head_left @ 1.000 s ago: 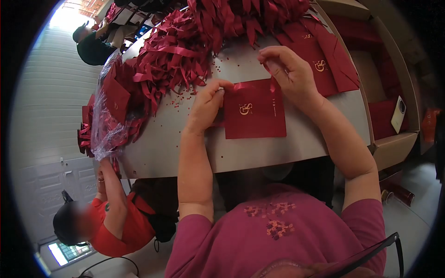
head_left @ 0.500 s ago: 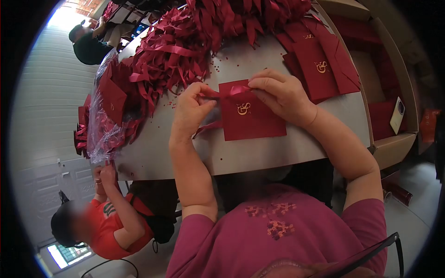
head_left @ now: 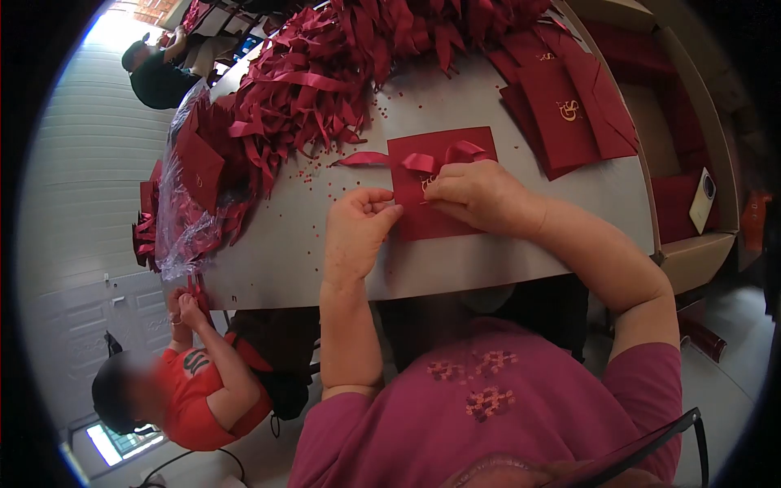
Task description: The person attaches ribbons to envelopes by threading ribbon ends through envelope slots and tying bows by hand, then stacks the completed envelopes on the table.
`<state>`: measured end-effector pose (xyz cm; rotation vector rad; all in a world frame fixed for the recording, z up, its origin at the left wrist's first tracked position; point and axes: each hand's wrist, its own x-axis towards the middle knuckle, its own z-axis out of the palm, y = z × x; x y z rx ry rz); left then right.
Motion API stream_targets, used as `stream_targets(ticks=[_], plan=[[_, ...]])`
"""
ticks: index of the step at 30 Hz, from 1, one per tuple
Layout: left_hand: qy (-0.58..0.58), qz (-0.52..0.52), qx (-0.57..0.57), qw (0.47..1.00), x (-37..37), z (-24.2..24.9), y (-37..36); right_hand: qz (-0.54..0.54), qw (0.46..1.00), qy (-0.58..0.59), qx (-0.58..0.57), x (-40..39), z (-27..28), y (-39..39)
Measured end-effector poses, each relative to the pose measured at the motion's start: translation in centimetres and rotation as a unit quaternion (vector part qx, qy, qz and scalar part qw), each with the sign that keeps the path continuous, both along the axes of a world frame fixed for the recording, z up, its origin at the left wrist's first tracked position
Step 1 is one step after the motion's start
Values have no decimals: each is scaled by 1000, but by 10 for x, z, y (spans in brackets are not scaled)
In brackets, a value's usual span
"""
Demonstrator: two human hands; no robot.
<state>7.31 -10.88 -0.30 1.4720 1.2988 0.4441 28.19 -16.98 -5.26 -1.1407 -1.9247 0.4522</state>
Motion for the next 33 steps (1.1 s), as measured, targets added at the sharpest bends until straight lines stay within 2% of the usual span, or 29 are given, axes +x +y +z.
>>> stream_targets(ticks=[2, 4, 6, 10, 12, 19, 24, 31, 33], plan=[[17, -4, 3, 1000, 8, 2, -2, -5, 1000, -17, -15, -2, -5, 0], [36, -11, 9, 999, 11, 0, -2, -13, 1000, 24, -10, -1, -9, 4], [-59, 2, 32, 998, 11, -5, -2, -17, 999, 38, -16, 0, -9, 5], [-88, 28, 28, 995, 19, 3, -1, -30, 996, 84, -23, 2, -10, 8], [-184, 35, -100, 977, 15, 4, 10, -45, 995, 88, -18, 4, -10, 9], [-211, 44, -166, 962, 26, 7, 30, -96, 988, 115, 21, 6, -8, 12], [-254, -49, -261, 930, 23, 2, 48, -116, 988, 105, 9, 11, -4, 14], [-262, -105, -255, 925, 27, -3, 56, -117, 987, 111, 17, 12, -7, 18], [-251, -135, -196, 938, 29, -3, 56, -118, 987, 105, 10, 12, -8, 18]])
